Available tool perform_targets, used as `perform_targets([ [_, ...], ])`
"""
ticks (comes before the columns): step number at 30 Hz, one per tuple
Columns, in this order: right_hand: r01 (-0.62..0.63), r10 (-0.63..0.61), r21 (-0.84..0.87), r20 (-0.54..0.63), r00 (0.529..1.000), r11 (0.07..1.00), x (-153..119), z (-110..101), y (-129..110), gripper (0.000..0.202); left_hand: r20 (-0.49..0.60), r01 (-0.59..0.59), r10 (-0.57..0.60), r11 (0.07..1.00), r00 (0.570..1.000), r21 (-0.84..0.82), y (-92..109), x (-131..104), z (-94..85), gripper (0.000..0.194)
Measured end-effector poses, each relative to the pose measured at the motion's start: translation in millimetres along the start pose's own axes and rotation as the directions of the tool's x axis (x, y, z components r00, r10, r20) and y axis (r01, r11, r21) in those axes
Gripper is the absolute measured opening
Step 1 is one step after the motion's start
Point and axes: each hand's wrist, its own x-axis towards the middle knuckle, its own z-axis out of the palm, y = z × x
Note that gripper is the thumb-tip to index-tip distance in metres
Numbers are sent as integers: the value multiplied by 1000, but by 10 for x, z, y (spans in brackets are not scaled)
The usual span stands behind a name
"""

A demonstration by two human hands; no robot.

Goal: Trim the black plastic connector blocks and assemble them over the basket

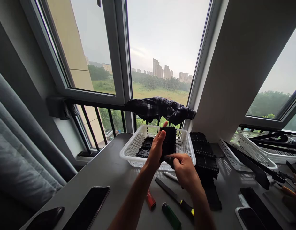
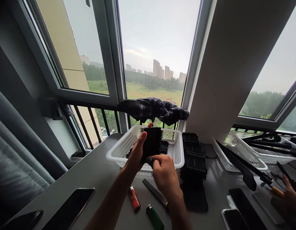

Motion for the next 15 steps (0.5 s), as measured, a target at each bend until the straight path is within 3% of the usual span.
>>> perform_targets([
  [3,-17,-6,-153,-152,988,988,-27,-45,-1,38,-7,28,-29,999,1000,-14,-13,22,-4,74],
  [7,69,-103,-117,-310,945,991,-38,-96,-25,43,19,90,-90,995,996,-36,-10,58,-46,73],
  [11,240,-257,-92,-347,902,967,11,-77,-7,51,127,240,-236,971,963,-17,-26,55,-53,66],
  [15,195,-245,-177,-328,913,965,63,-16,84,55,185,281,-283,959,941,40,-78,39,-22,65],
])
